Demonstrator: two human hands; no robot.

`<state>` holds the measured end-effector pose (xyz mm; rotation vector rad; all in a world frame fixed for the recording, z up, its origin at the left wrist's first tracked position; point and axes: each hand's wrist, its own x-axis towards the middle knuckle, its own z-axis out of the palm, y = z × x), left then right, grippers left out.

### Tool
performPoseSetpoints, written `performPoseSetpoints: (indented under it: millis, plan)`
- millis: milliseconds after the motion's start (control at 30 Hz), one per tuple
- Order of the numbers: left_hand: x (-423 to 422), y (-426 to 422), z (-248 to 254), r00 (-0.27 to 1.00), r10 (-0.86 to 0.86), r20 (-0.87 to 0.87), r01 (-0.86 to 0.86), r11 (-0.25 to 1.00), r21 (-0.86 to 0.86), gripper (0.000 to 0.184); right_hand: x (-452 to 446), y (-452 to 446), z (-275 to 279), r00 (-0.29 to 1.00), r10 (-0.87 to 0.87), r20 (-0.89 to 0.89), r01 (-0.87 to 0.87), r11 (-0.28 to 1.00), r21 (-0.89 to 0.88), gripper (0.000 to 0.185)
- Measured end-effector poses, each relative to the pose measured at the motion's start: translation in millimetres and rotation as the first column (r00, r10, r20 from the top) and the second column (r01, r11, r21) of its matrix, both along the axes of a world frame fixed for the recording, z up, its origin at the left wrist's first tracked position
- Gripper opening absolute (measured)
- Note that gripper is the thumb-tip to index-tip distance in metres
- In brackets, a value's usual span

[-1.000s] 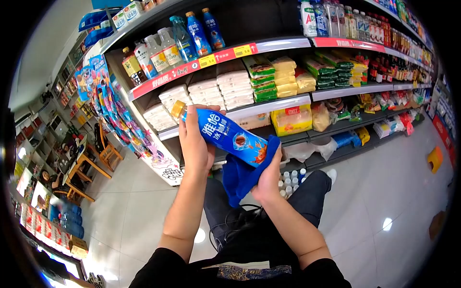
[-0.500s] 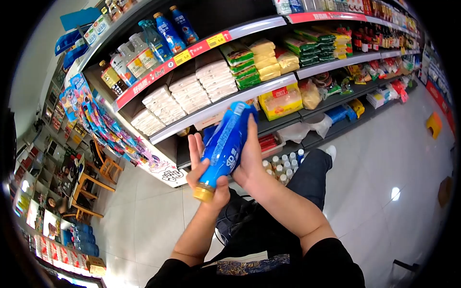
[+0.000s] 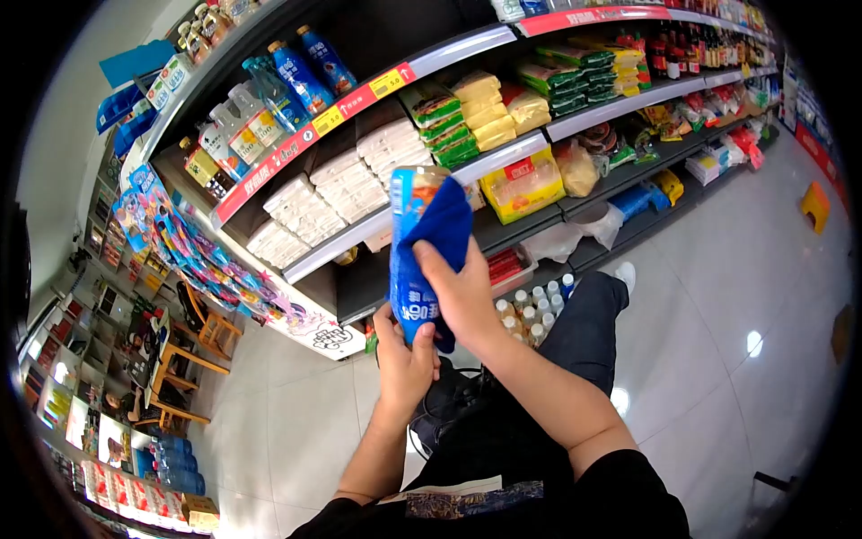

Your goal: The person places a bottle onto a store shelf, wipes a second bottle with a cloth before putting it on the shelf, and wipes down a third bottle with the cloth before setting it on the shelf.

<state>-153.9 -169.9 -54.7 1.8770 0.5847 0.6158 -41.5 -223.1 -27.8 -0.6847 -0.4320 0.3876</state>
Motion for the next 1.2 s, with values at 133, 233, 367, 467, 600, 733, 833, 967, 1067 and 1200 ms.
performPoseSetpoints:
  millis: [133,233,367,467,600,733,833,967,1067,1200]
  plan:
    - [4,13,-2,0.989,-0.027,0.148,-0.036,0.912,0.409,0.045,-24,-2,-13,0.984,0.055,0.169,-0.052,0.998,-0.025,0.046]
    - [4,17,-7,0.976,-0.077,0.202,-0.014,0.909,0.415,0.046,-27,-2,-12,0.974,0.033,0.222,-0.029,0.999,-0.023,0.048]
    - [-12,13,-2,0.992,-0.123,0.042,0.114,0.979,0.167,0.055,-12,-10,2,0.984,0.088,0.152,-0.077,0.994,-0.079,0.037]
    - [-21,23,-27,0.979,-0.188,0.077,0.165,0.958,0.236,0.06,2,-10,-2,0.987,0.099,0.126,-0.101,0.995,0.015,0.031]
    - [-39,31,-29,0.951,-0.29,0.112,0.273,0.951,0.144,0.066,26,-9,-17,0.988,0.127,0.085,-0.136,0.984,0.115,0.049]
    - [-54,50,-13,0.936,-0.284,0.207,0.299,0.953,-0.043,0.078,43,-18,-19,0.937,0.349,-0.035,-0.324,0.9,0.291,0.063]
    - [-55,63,11,0.938,-0.155,0.309,0.19,0.978,-0.085,0.076,39,-28,-23,0.885,0.463,-0.05,-0.409,0.825,0.39,0.059]
    - [-35,82,25,0.779,-0.059,0.624,0.289,0.917,-0.274,0.045,18,-28,-33,0.908,0.419,-0.01,-0.381,0.834,0.399,0.059]
    - [-9,70,44,0.746,0.058,0.663,0.219,0.919,-0.327,0.032,6,-25,-37,0.924,0.383,0.011,-0.345,0.821,0.454,0.048]
    - [11,78,61,0.743,0.014,0.669,0.336,0.857,-0.391,0.037,-9,-22,-43,0.965,0.261,0.031,-0.248,0.869,0.429,0.042]
